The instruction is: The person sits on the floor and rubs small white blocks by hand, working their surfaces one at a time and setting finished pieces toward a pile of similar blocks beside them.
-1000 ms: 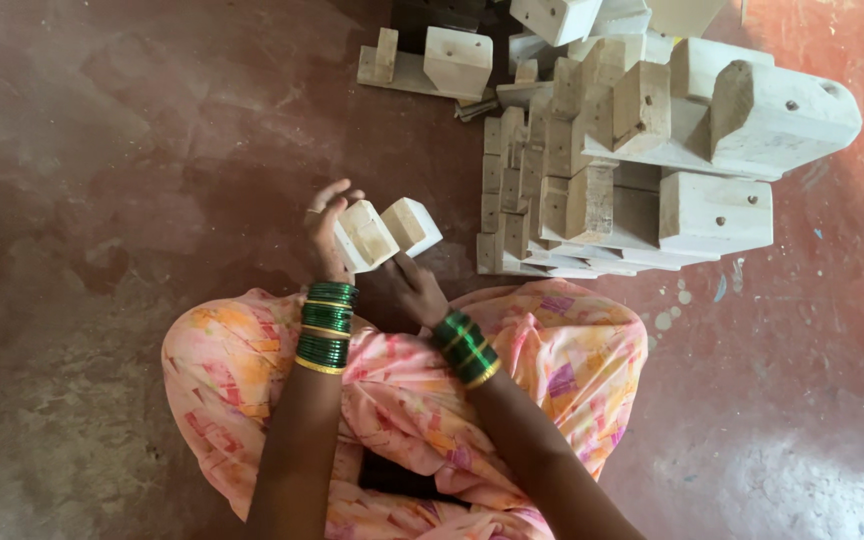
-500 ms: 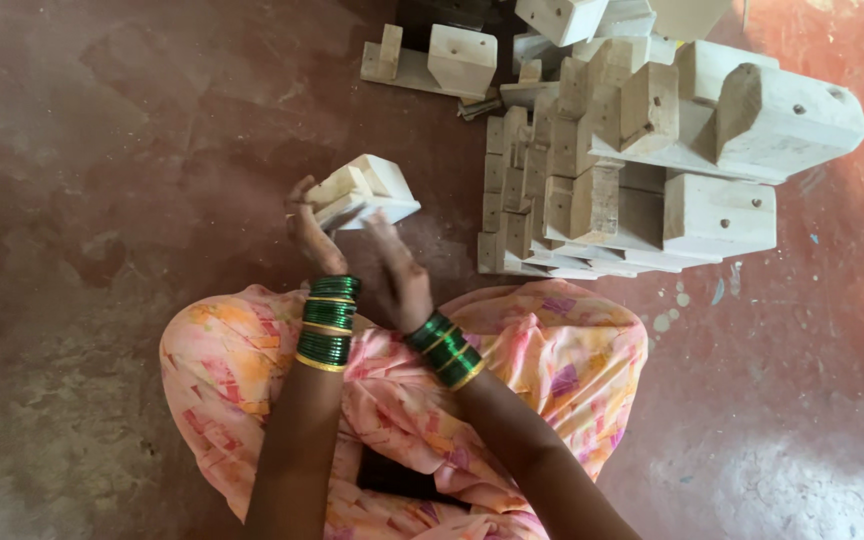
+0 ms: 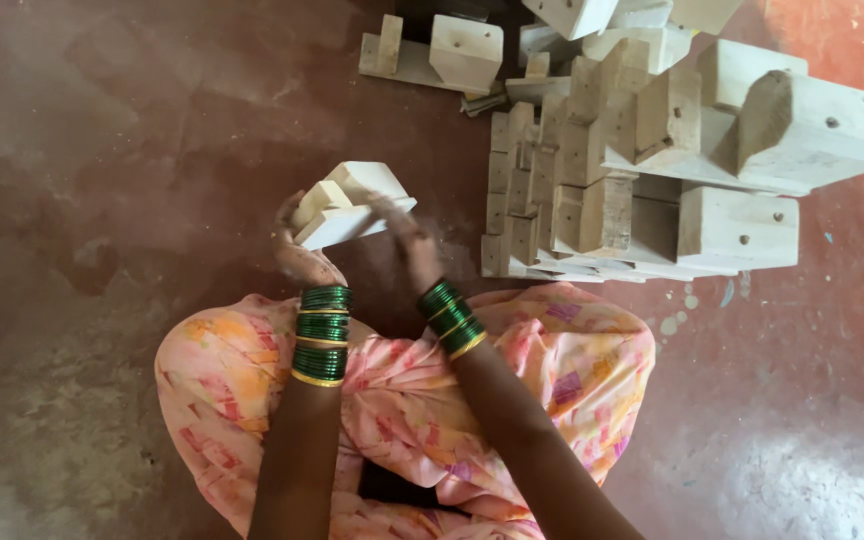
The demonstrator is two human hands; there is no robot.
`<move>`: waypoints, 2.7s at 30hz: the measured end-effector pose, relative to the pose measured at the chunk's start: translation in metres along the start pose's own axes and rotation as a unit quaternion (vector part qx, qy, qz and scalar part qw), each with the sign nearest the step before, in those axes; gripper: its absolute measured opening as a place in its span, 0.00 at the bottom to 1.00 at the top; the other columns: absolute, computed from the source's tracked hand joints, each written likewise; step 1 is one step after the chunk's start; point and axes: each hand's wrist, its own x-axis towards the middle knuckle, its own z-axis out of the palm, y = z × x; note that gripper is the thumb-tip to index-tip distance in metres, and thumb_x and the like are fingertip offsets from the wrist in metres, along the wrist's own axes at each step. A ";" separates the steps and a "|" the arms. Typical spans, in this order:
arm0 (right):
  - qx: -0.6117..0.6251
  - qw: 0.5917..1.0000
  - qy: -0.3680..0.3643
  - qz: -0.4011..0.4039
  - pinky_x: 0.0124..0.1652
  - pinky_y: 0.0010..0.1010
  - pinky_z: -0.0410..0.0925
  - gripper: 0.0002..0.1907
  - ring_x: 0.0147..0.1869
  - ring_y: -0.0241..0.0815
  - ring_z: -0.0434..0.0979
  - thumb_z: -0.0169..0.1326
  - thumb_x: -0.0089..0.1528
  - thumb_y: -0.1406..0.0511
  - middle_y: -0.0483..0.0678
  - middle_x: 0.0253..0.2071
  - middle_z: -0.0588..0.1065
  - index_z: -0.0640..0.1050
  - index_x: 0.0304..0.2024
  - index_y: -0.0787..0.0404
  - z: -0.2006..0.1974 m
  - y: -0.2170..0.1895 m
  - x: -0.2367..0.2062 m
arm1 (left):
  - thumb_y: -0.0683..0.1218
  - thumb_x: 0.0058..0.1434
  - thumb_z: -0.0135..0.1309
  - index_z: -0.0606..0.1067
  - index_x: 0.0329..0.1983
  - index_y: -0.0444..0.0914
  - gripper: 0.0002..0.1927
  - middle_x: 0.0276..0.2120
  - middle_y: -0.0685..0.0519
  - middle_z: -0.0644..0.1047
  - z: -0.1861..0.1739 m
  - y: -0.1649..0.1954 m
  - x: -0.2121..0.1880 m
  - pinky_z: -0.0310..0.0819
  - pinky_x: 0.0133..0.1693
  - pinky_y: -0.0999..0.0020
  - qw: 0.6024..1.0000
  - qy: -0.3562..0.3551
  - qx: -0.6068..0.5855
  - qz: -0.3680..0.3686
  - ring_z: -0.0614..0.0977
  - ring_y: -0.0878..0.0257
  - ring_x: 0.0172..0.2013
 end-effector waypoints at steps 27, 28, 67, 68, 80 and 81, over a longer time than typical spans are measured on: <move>-0.074 0.958 0.080 0.265 0.63 0.37 0.69 0.19 0.67 0.52 0.74 0.50 0.70 0.68 0.55 0.62 0.76 0.76 0.65 0.55 -0.007 0.063 -0.024 | 0.48 0.62 0.37 0.81 0.40 0.33 0.22 0.47 0.48 0.81 -0.008 -0.012 0.009 0.70 0.54 0.66 0.979 -0.096 0.163 0.075 0.78 0.60 0.49; -0.056 0.978 0.094 0.180 0.66 0.39 0.67 0.22 0.70 0.53 0.72 0.49 0.68 0.71 0.56 0.63 0.75 0.75 0.65 0.57 -0.004 0.060 -0.026 | 0.48 0.63 0.38 0.81 0.41 0.33 0.22 0.45 0.47 0.81 -0.008 -0.012 0.009 0.71 0.54 0.65 0.982 -0.087 0.154 0.066 0.79 0.58 0.49; 0.454 0.763 0.216 0.407 0.42 0.39 0.72 0.14 0.45 0.42 0.77 0.46 0.69 0.64 0.49 0.44 0.78 0.77 0.52 0.63 -0.017 0.082 -0.035 | 0.56 0.79 0.49 0.78 0.60 0.33 0.24 0.38 0.48 0.84 0.009 0.044 0.005 0.78 0.41 0.71 0.737 -0.180 0.584 0.289 0.86 0.67 0.39; 0.492 0.743 0.197 0.408 0.45 0.39 0.71 0.15 0.47 0.42 0.77 0.47 0.69 0.63 0.49 0.46 0.78 0.76 0.53 0.63 -0.018 0.081 -0.035 | 0.57 0.80 0.48 0.78 0.61 0.32 0.24 0.39 0.48 0.84 0.014 0.047 0.000 0.79 0.41 0.71 0.732 -0.195 0.582 0.296 0.86 0.68 0.39; 0.402 0.847 0.073 0.341 0.46 0.36 0.67 0.24 0.54 0.39 0.74 0.56 0.67 0.59 0.49 0.53 0.75 0.72 0.62 0.64 -0.030 0.059 -0.038 | 0.56 0.72 0.55 0.82 0.57 0.43 0.18 0.13 0.42 0.68 0.030 0.060 -0.017 0.66 0.25 0.53 0.659 -0.181 0.653 0.326 0.70 0.48 0.14; 0.332 0.864 0.099 0.366 0.40 0.35 0.65 0.25 0.51 0.39 0.73 0.58 0.66 0.58 0.49 0.50 0.75 0.73 0.61 0.65 -0.028 0.063 -0.040 | 0.56 0.72 0.55 0.83 0.56 0.43 0.18 0.13 0.42 0.68 0.030 0.060 -0.016 0.66 0.25 0.54 0.655 -0.180 0.653 0.333 0.71 0.48 0.14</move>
